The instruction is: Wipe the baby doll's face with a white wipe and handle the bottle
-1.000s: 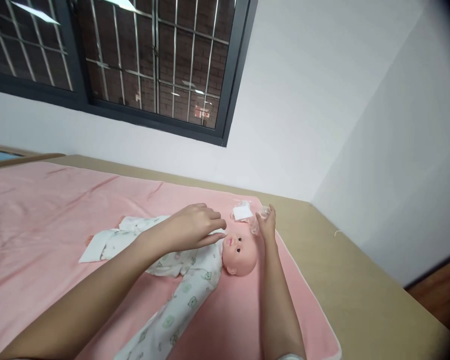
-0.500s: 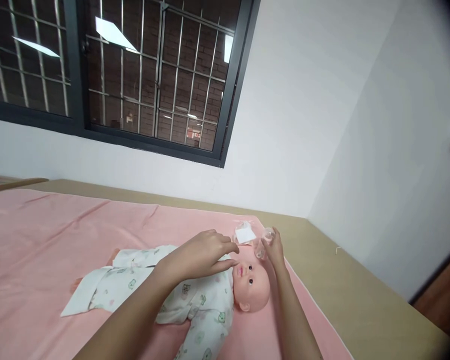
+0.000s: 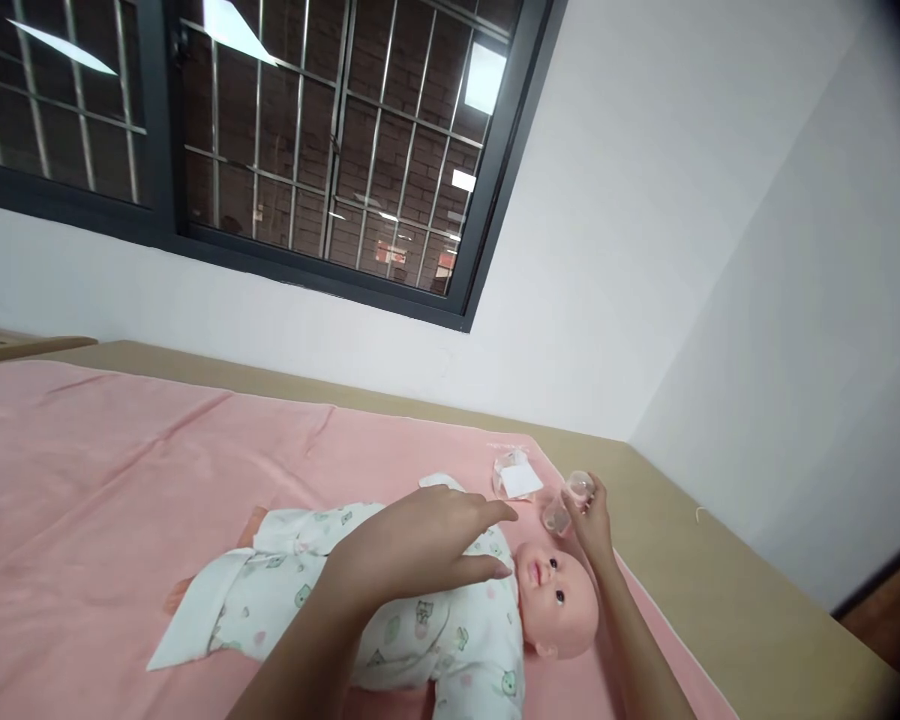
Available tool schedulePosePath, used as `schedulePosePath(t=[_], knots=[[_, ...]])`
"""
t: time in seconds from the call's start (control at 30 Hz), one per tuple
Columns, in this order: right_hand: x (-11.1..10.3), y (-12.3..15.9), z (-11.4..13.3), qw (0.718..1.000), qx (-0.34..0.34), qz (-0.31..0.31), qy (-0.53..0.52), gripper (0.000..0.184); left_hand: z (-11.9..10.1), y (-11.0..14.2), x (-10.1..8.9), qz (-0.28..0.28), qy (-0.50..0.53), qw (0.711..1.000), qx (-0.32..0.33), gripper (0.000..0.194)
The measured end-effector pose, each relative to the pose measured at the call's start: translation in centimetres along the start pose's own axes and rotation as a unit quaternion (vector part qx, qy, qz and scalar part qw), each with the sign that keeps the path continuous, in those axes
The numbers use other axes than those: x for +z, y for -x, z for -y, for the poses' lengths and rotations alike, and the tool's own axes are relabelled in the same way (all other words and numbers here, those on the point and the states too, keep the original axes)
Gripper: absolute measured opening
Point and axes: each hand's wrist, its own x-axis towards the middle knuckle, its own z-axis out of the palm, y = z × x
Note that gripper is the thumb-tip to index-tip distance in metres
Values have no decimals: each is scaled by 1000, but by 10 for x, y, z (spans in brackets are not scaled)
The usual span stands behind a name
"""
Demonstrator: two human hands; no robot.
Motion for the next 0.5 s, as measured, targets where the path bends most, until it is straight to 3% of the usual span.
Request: schedulePosePath(t=[0.27,0.5], knots=[[2,7,6,999,8,16,37,82,-1,-9,5,42,21,999,-18,47],[1,5,4,999,23,15,18,85,-5,-12,11,70,-21,997,-30,47]])
